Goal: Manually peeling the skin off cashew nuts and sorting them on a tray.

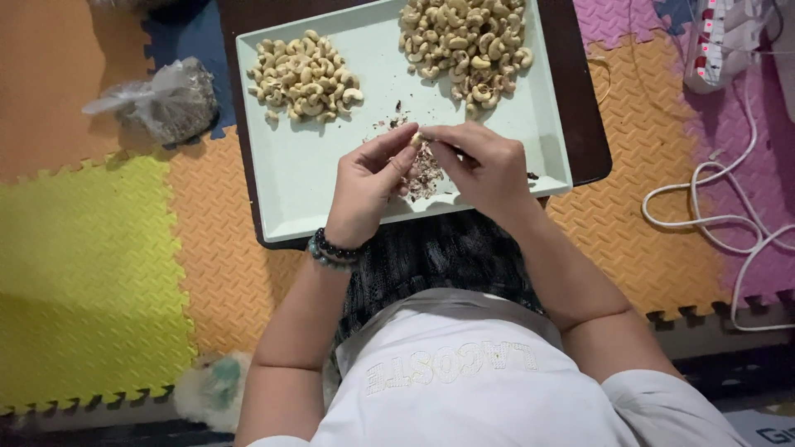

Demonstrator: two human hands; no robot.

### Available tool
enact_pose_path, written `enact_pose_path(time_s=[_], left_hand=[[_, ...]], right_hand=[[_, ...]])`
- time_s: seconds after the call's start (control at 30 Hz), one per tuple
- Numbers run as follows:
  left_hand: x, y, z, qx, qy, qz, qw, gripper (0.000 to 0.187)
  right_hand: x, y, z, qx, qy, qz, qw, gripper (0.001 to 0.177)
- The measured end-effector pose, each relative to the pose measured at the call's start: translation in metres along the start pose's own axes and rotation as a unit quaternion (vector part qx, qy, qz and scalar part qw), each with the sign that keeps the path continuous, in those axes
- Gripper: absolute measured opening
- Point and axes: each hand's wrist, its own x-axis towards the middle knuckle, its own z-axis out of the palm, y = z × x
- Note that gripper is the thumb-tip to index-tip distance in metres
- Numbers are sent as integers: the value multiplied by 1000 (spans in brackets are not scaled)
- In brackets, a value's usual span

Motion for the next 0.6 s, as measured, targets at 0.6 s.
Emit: enact_pose_path(time_s=[0.6], left_hand=[[13,0,-37,113,31,59,991,38]], right_hand=[[-12,39,9,7,13,-15,1000,20]])
